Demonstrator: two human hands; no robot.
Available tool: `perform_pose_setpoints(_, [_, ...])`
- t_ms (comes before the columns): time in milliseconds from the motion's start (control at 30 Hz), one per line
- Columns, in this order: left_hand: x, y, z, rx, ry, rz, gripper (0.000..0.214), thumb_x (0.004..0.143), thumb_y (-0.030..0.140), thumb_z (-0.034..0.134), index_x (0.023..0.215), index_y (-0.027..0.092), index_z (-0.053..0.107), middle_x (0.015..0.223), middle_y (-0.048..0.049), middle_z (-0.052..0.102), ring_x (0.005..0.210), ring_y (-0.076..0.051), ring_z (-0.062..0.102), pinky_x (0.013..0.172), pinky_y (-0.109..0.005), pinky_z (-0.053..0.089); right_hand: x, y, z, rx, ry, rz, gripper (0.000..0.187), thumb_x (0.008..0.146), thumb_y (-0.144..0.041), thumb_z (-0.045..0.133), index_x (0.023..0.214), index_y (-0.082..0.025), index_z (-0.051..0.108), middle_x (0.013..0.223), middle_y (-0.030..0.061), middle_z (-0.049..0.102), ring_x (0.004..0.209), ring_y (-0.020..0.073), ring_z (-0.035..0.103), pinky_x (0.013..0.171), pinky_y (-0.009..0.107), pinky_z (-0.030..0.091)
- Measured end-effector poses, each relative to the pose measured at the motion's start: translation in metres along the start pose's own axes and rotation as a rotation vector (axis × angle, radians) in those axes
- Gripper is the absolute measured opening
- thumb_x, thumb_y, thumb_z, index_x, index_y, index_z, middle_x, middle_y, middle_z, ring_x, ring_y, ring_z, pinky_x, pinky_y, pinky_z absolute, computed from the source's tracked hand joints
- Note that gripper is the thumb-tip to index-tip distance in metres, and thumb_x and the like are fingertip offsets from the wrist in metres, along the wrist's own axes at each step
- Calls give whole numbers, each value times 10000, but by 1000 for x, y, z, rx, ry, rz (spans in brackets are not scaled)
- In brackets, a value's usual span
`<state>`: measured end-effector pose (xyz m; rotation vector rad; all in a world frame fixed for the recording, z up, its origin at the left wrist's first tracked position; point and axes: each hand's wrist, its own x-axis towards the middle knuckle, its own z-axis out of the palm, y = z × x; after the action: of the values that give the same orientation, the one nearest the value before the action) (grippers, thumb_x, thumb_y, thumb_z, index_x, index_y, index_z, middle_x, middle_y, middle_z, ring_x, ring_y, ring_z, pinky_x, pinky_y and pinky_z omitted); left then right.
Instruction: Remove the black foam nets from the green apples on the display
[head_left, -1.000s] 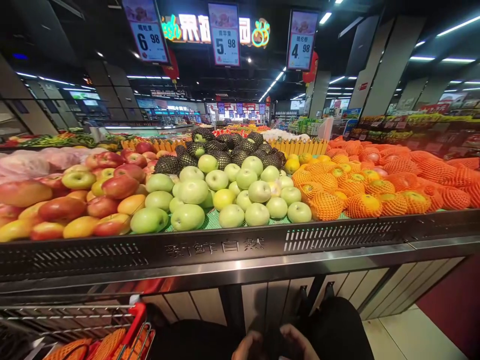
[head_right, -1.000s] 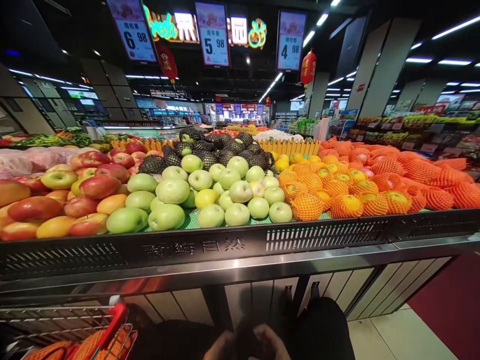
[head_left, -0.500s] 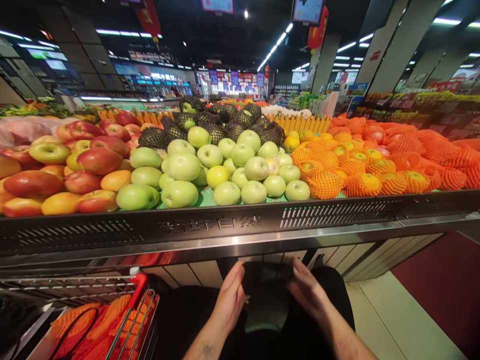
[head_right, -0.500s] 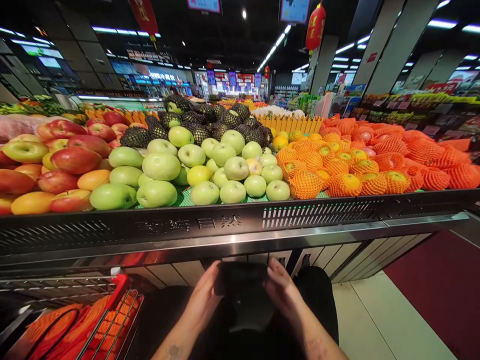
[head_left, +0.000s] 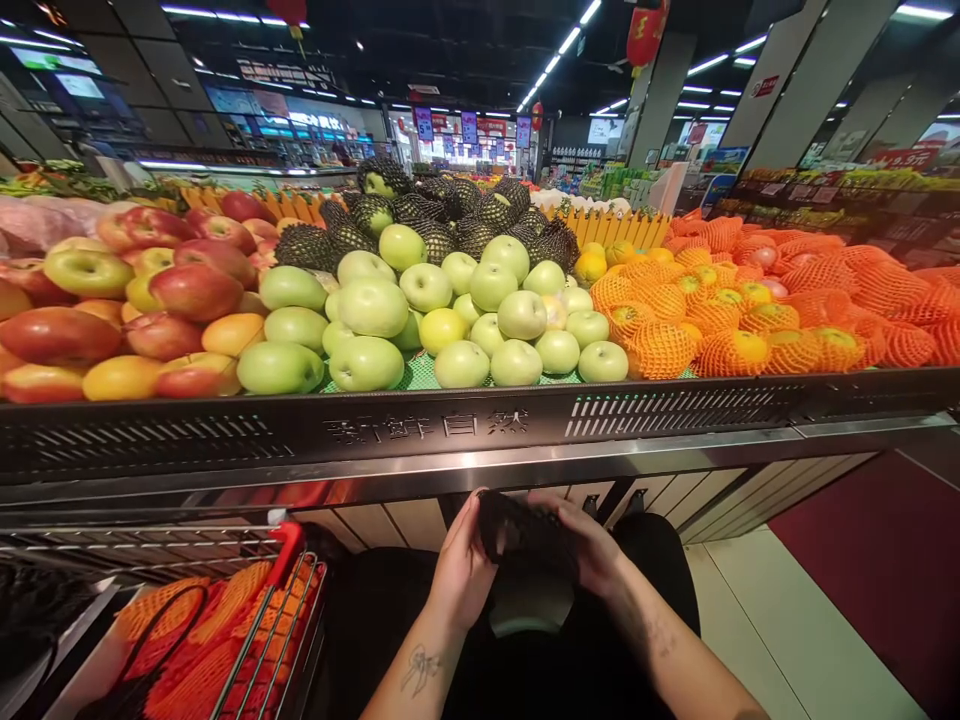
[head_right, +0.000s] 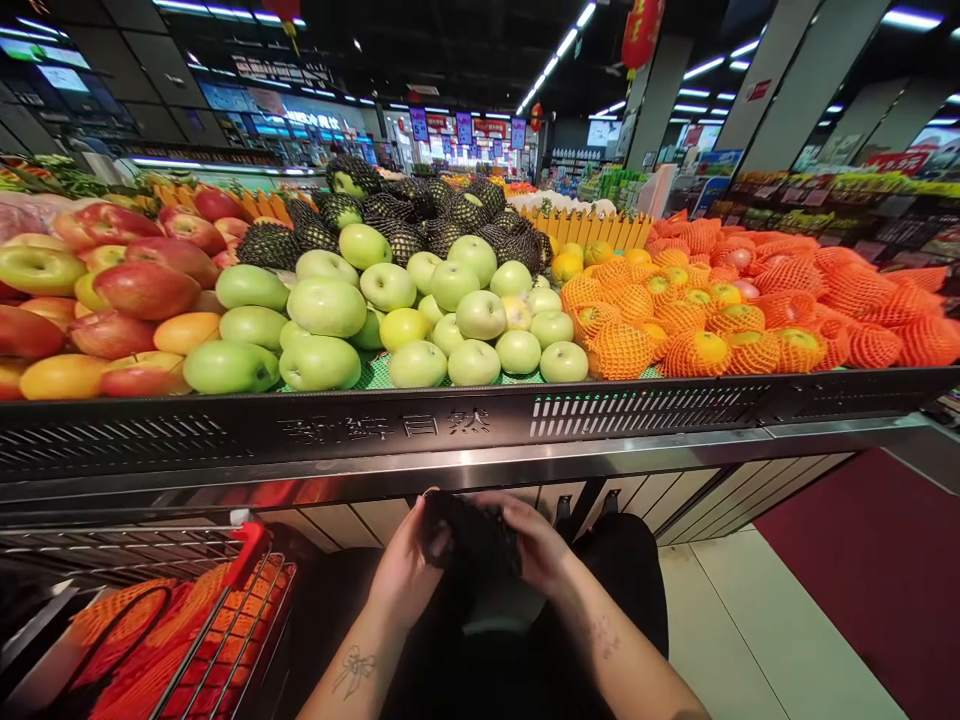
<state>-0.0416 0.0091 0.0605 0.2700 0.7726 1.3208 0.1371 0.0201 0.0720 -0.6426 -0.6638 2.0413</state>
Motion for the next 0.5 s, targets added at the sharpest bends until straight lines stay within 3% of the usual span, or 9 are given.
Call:
perform_pose_setpoints(167, [-2,7,1,-13,44,-53,508,601,490,939,1007,249,751,718,54,717,533,-92,579,514,-213,443,-2,11,-7,-181,-120,65,426,585,-451,970,777,-126,772,653,5,720,586,101,631,627,216,463])
perform_pose_setpoints(233, [-7,6,5,-20,-34,-127,491,622,505,923,988,222,761,787,17,752,592,-119,618,562,-237,469,-2,12,-5,-132,-27,2,463,553,-505,974,730,-147,739,603,-8,679,560,110,601,583,228,451])
perform_pose_setpoints(333, [-14,-7,7,-4,-219,-221,482,667,567,874,967,201,780,931,-59,781,814,-198,688,591,-254,469,2,12,-2,-53,168,-135,465,642,-596,904,681,-201,663,526,-55,591,479,91,500,521,229,426])
perform_pose_setpoints(400, [-18,-21,4,50,-302,-182,497,661,568,878,998,215,786,982,-79,777,872,-211,680,559,-244,438,6,13,-3,-53,229,-165,442,724,-601,850,683,-218,635,480,-82,528,413,72,398,483,229,400])
perform_pose_setpoints(500, [-23,-43,-6,228,-351,-56,505,609,450,942,1037,231,788,993,-70,771,788,-172,643,625,-255,459,14,14,-11,-100,276,-175,411,750,-594,826,713,-232,635,437,-91,477,368,80,329,420,246,352])
